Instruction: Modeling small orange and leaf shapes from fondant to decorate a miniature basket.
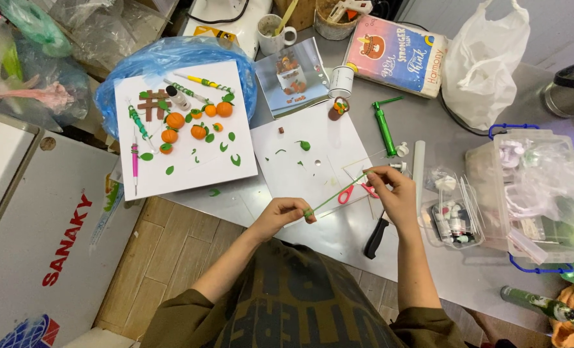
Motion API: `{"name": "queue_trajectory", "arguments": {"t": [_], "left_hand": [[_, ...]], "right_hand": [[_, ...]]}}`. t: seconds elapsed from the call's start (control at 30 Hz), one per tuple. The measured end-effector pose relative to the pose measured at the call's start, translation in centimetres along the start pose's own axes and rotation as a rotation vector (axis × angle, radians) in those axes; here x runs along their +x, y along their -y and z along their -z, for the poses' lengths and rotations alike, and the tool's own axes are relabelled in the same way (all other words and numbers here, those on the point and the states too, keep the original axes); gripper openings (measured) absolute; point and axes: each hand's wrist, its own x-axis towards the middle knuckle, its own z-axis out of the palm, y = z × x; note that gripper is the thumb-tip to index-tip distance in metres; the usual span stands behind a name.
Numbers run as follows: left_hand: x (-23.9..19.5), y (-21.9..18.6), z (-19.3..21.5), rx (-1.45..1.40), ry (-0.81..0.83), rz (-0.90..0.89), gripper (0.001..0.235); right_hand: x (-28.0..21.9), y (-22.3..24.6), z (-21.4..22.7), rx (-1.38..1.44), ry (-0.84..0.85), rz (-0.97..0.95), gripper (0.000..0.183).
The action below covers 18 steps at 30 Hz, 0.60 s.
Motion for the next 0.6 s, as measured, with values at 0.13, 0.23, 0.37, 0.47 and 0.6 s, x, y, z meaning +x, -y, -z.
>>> {"name": "queue_trajectory", "arguments": {"t": [0.13, 0.23, 0.37, 0.47, 0.6], "left_hand": [[0.9, -1.5, -0.5, -0.377, -0.081, -0.208, 0.026], [2.5, -5.4, -1.9, -0.542, -0.230, -0.235, 0.028], [4.5, -5.7, -0.8, -0.480, -0.303, -0.311, 0.028], [5.3, -4.7, 0.6, -0.261, -0.481, -0.332, 0.026], [4.9, -6.0, 0.9, 0.257, -0.660, -0.261, 0.023]], "right_hand": [[-1.2, -1.2, -1.6, -0.056, 0.032, -0.058, 0.017], [-2.8, -1.1, -3.6, -0.124, 0.117, -0.026, 0.016], [-4.5, 2.2, -5.7, -0.195, 0.217, 0.086, 0.016], [-5.3, 4.4, -5.8, -0.284, 0.277, 0.237, 0.016], [-5.2, 6.6, -4.9, -0.346, 0.266, 0.433, 0.014]]}}
